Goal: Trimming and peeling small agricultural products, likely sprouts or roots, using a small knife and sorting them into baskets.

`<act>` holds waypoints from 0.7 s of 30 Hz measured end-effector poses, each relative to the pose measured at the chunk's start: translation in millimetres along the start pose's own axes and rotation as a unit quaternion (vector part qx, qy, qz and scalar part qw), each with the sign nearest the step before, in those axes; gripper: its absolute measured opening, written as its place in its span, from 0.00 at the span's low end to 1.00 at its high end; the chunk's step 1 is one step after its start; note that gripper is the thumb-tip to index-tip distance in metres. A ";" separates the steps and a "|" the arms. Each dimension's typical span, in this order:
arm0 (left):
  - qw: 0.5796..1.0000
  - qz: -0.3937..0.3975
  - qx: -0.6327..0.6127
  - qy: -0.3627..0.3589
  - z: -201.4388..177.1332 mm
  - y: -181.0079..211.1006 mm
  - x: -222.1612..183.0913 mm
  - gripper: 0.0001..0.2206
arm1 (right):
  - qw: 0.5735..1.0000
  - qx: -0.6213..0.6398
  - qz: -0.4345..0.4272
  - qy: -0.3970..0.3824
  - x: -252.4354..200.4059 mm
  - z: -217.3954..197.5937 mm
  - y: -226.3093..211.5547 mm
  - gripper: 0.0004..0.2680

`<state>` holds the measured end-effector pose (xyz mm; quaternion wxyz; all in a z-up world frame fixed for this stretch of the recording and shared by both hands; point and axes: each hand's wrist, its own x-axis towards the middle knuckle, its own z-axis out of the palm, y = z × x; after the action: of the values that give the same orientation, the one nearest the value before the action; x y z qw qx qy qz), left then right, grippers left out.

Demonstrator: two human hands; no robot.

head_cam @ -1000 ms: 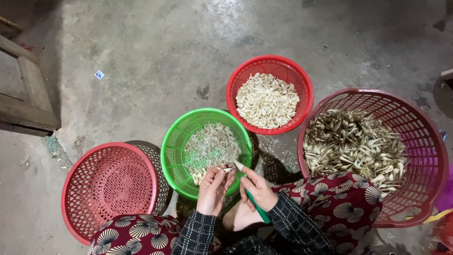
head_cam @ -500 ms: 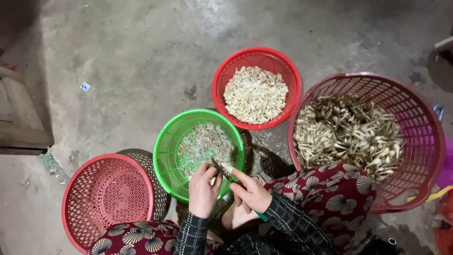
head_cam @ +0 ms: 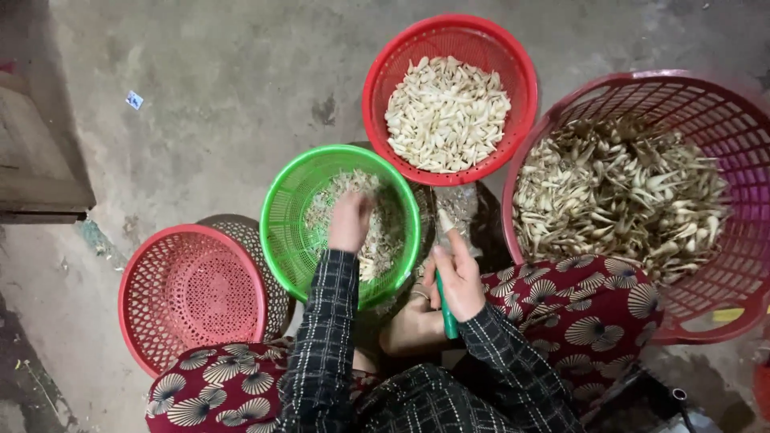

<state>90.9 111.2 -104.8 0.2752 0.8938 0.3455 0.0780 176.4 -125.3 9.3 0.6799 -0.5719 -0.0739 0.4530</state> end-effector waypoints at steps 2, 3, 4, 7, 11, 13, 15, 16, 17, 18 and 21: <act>0.991 -0.086 0.055 -0.091 27.8 -32.5 -32.5 0.03 | 1.000 -0.013 0.000 -0.005 -1.5 4.3 -5.7 0.24; 0.962 -0.173 0.109 -0.180 41.6 -49.1 -50.5 0.04 | 1.000 -0.027 0.002 -0.011 -3.4 6.9 -8.4 0.25; 0.963 -0.173 0.107 -0.179 52.8 -54.9 -58.9 0.04 | 1.000 -0.029 0.001 -0.012 -3.2 7.9 -6.8 0.25; 0.920 -0.147 0.224 -0.286 81.9 -77.2 -79.1 0.21 | 0.999 -0.020 0.019 -0.031 -2.8 13.3 -4.6 0.24; 0.939 -0.077 0.268 -0.203 96.5 -84.0 -88.6 0.14 | 0.998 -0.030 0.011 -0.062 -8.2 12.8 4.9 0.24; 0.913 -0.081 0.317 -0.245 100.6 -85.1 -87.8 0.19 | 0.997 -0.048 0.002 -0.062 -11.2 11.0 11.6 0.24; 0.928 -0.233 0.189 -0.221 119.0 -99.9 -85.8 0.17 | 0.993 -0.088 0.020 -0.077 -15.4 9.3 18.1 0.24; 0.932 -0.227 0.182 -0.213 110.2 -89.6 -84.1 0.17 | 0.992 -0.096 0.010 -0.076 -23.6 8.4 16.5 0.24; 0.935 -0.188 0.238 -0.182 101.3 -79.8 -82.0 0.11 | 0.993 -0.090 0.013 -0.075 -30.8 7.6 15.0 0.23; 0.932 -0.151 0.291 -0.151 91.6 -71.4 -83.3 0.05 | 0.994 -0.084 0.020 -0.074 -39.0 8.0 14.1 0.23; 0.965 -0.175 0.164 -0.106 49.8 -29.3 -66.6 0.09 | 0.992 -0.086 0.005 -0.096 -77.1 17.9 -21.0 0.24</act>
<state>40.5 63.2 -159.0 0.1689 0.8556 0.4732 -0.1243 131.9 -165.3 65.2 0.6155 -0.5822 -0.1748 0.5016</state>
